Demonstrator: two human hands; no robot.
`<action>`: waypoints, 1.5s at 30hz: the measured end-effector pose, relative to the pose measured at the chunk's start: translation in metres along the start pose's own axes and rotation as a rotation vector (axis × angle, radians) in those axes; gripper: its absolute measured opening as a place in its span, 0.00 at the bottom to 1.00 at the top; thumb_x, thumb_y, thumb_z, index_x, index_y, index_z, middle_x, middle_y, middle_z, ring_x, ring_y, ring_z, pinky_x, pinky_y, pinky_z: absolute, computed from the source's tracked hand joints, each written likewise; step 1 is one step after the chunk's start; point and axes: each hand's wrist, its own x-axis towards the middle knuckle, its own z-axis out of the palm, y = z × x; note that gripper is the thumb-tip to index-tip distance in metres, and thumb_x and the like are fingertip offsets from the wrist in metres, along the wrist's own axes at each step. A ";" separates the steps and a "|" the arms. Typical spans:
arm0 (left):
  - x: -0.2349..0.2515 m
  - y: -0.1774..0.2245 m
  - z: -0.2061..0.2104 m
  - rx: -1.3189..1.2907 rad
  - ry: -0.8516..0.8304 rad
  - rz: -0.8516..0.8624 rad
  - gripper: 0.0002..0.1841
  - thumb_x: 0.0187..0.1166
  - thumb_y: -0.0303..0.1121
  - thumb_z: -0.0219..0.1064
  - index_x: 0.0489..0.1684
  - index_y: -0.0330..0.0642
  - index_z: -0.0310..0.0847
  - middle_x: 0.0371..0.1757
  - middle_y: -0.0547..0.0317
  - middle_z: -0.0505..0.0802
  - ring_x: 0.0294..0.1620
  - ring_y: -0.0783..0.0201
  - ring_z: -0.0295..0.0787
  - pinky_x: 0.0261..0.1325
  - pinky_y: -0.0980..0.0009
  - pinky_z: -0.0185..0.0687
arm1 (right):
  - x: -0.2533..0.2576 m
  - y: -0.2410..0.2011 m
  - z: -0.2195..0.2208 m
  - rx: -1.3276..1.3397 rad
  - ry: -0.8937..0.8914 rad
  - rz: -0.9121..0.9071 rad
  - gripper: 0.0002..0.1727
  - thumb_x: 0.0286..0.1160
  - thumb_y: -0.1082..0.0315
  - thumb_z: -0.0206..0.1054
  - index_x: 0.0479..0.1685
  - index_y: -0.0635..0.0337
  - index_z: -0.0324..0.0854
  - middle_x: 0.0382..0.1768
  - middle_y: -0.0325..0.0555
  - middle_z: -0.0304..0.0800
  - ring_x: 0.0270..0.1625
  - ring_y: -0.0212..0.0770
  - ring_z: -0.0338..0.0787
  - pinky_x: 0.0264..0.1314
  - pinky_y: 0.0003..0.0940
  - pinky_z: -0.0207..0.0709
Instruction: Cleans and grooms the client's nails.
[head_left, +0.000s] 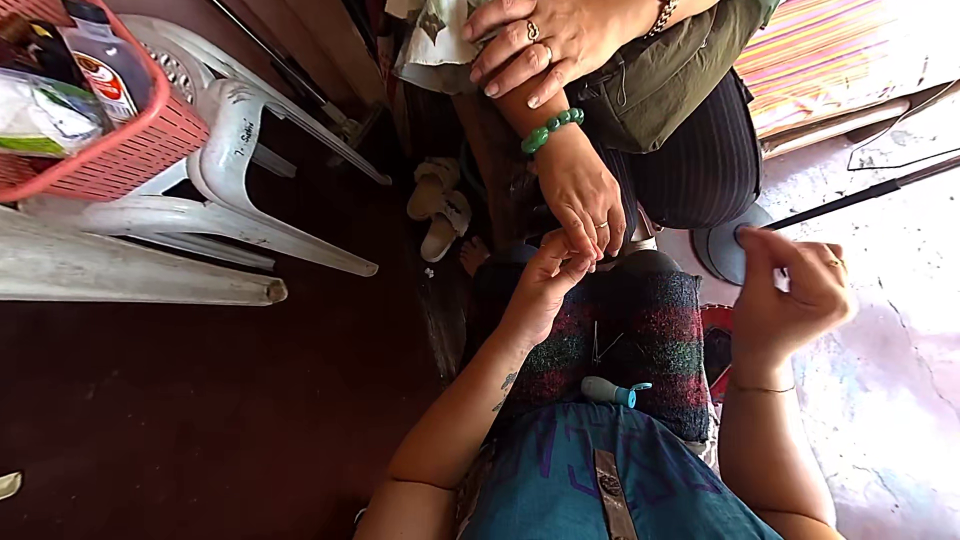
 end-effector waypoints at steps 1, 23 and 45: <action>0.000 0.000 0.001 0.010 0.007 0.001 0.10 0.87 0.28 0.58 0.54 0.52 0.85 0.58 0.67 0.86 0.58 0.69 0.82 0.65 0.67 0.79 | -0.001 -0.002 -0.001 0.014 0.010 -0.002 0.08 0.81 0.69 0.71 0.48 0.62 0.94 0.33 0.51 0.92 0.41 0.44 0.88 0.54 0.41 0.78; 0.001 -0.002 0.005 0.098 0.050 -0.005 0.10 0.84 0.26 0.60 0.51 0.50 0.86 0.67 0.65 0.81 0.65 0.69 0.78 0.67 0.68 0.79 | -0.037 -0.037 -0.002 0.133 -0.241 -0.057 0.09 0.82 0.63 0.70 0.43 0.53 0.96 0.26 0.43 0.89 0.35 0.38 0.84 0.60 0.40 0.69; 0.002 -0.001 0.005 0.091 0.076 -0.039 0.10 0.84 0.26 0.62 0.52 0.51 0.87 0.65 0.66 0.83 0.66 0.68 0.79 0.69 0.66 0.78 | -0.037 -0.015 -0.003 -0.013 -0.096 -0.076 0.07 0.77 0.67 0.73 0.42 0.58 0.96 0.24 0.46 0.92 0.29 0.39 0.85 0.56 0.41 0.74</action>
